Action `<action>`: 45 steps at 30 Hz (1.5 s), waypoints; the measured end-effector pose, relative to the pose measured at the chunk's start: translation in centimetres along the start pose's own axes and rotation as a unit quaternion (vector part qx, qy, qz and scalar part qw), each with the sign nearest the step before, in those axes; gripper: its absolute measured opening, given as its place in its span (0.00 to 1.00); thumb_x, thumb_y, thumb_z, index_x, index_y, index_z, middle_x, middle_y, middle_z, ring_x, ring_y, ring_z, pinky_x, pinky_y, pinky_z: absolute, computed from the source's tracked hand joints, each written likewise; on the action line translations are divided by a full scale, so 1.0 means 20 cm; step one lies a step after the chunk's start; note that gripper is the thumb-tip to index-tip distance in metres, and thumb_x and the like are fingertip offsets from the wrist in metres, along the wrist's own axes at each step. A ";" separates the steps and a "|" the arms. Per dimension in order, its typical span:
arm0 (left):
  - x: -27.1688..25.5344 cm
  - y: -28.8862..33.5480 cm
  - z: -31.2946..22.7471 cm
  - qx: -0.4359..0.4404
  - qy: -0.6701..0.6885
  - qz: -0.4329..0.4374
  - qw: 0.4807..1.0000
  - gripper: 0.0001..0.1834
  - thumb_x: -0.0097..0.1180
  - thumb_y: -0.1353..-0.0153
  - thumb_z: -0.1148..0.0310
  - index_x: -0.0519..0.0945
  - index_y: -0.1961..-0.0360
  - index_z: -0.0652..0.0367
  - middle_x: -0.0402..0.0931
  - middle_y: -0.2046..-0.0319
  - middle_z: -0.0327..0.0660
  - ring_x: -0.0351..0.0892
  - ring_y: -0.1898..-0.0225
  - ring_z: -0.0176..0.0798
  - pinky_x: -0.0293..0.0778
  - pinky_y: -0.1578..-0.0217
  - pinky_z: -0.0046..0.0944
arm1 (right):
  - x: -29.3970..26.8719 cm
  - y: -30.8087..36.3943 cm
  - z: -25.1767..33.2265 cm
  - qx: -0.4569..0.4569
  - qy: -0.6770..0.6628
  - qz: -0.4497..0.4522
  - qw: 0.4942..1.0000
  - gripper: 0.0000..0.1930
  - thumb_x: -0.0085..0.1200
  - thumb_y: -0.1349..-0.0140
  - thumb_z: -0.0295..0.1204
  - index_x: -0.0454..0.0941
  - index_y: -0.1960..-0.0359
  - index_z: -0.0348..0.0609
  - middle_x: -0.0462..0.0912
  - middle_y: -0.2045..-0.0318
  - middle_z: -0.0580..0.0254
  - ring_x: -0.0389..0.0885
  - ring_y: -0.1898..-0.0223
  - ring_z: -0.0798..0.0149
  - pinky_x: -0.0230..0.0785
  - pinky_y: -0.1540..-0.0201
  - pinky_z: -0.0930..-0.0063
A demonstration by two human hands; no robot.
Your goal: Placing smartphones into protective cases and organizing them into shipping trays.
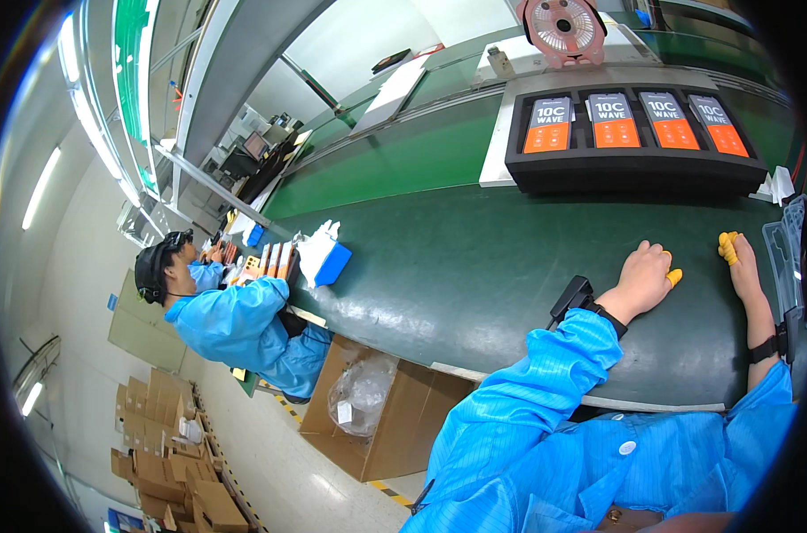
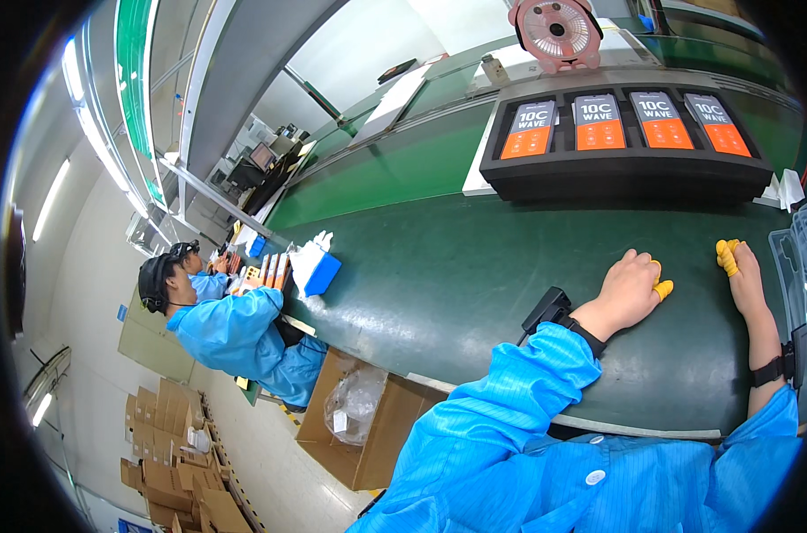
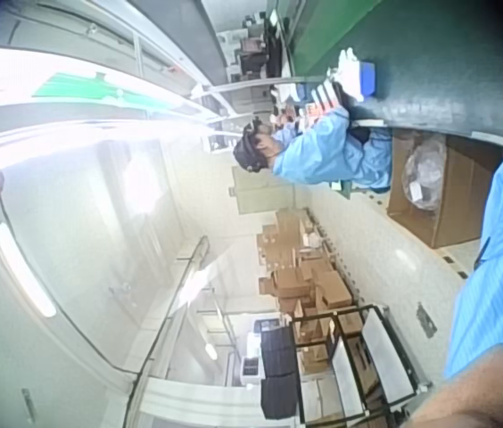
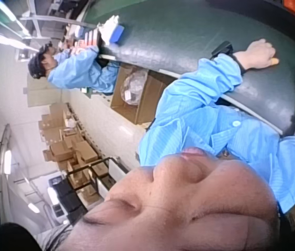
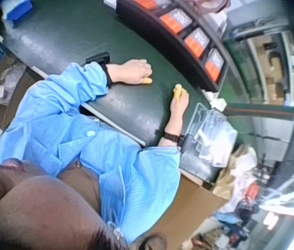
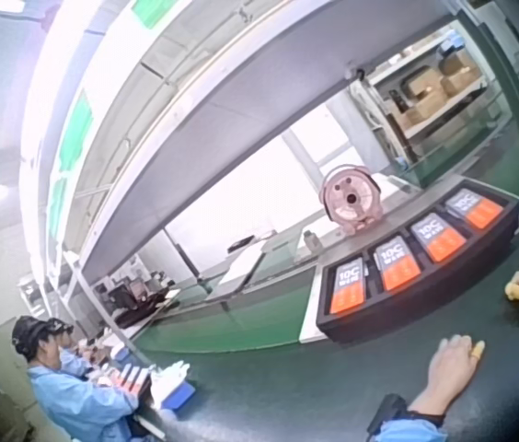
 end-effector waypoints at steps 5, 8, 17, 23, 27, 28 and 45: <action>0.00 0.00 0.01 -0.002 0.000 0.004 1.000 0.10 0.54 0.54 0.67 0.73 0.77 0.64 0.70 0.72 0.46 0.67 0.65 0.48 0.66 0.65 0.44 | 0.00 0.00 0.01 -0.009 0.024 0.005 1.000 0.11 0.42 0.41 0.31 0.67 0.71 0.32 0.68 0.74 0.57 0.69 0.69 0.60 0.61 0.65 0.73; 0.00 0.00 0.00 -0.002 0.003 0.004 1.000 0.10 0.54 0.54 0.67 0.73 0.78 0.64 0.70 0.72 0.46 0.67 0.65 0.48 0.66 0.65 0.44 | 0.00 0.00 -0.01 -0.011 0.035 0.004 0.999 0.12 0.42 0.41 0.32 0.67 0.71 0.32 0.68 0.73 0.55 0.69 0.69 0.58 0.61 0.64 0.72; 0.00 0.00 -0.01 -0.001 0.004 0.006 1.000 0.10 0.55 0.54 0.67 0.73 0.78 0.64 0.70 0.73 0.46 0.67 0.65 0.48 0.67 0.65 0.44 | -0.01 0.00 -0.03 -0.004 0.011 0.000 1.000 0.12 0.42 0.40 0.32 0.67 0.72 0.32 0.68 0.74 0.56 0.69 0.69 0.60 0.61 0.65 0.73; -0.01 0.00 -0.01 -0.003 0.010 0.011 1.000 0.10 0.54 0.53 0.66 0.73 0.78 0.64 0.70 0.73 0.46 0.67 0.66 0.48 0.66 0.65 0.43 | -0.01 0.00 -0.01 0.000 -0.018 -0.004 1.000 0.14 0.43 0.40 0.34 0.66 0.72 0.31 0.67 0.74 0.57 0.68 0.71 0.63 0.62 0.67 0.75; -0.01 0.00 0.00 -0.009 0.009 0.013 1.000 0.10 0.54 0.53 0.67 0.73 0.78 0.64 0.70 0.73 0.45 0.66 0.66 0.47 0.66 0.65 0.43 | 0.00 0.00 -0.02 0.007 -0.016 0.007 1.000 0.14 0.43 0.40 0.34 0.66 0.71 0.31 0.67 0.73 0.58 0.69 0.71 0.63 0.62 0.66 0.75; -0.01 0.00 0.00 -0.009 0.009 0.013 1.000 0.10 0.54 0.53 0.67 0.73 0.78 0.64 0.70 0.73 0.45 0.66 0.66 0.47 0.66 0.65 0.43 | 0.00 0.00 -0.01 0.007 -0.016 0.007 1.000 0.14 0.43 0.40 0.34 0.66 0.71 0.31 0.67 0.73 0.58 0.69 0.71 0.63 0.62 0.66 0.75; -0.01 0.00 0.00 -0.006 0.012 0.006 1.000 0.10 0.54 0.53 0.66 0.72 0.79 0.63 0.69 0.73 0.45 0.66 0.65 0.48 0.66 0.65 0.44 | 0.00 -0.01 0.03 -0.012 0.001 -0.001 1.000 0.14 0.43 0.40 0.35 0.67 0.74 0.33 0.67 0.76 0.57 0.68 0.72 0.61 0.60 0.68 0.73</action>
Point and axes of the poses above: each hand's wrist, its own y-axis away from the middle knuckle, its own x-axis out of the palm, z = x × y, the point moved 8 cm from there along -y, towards the middle knuckle
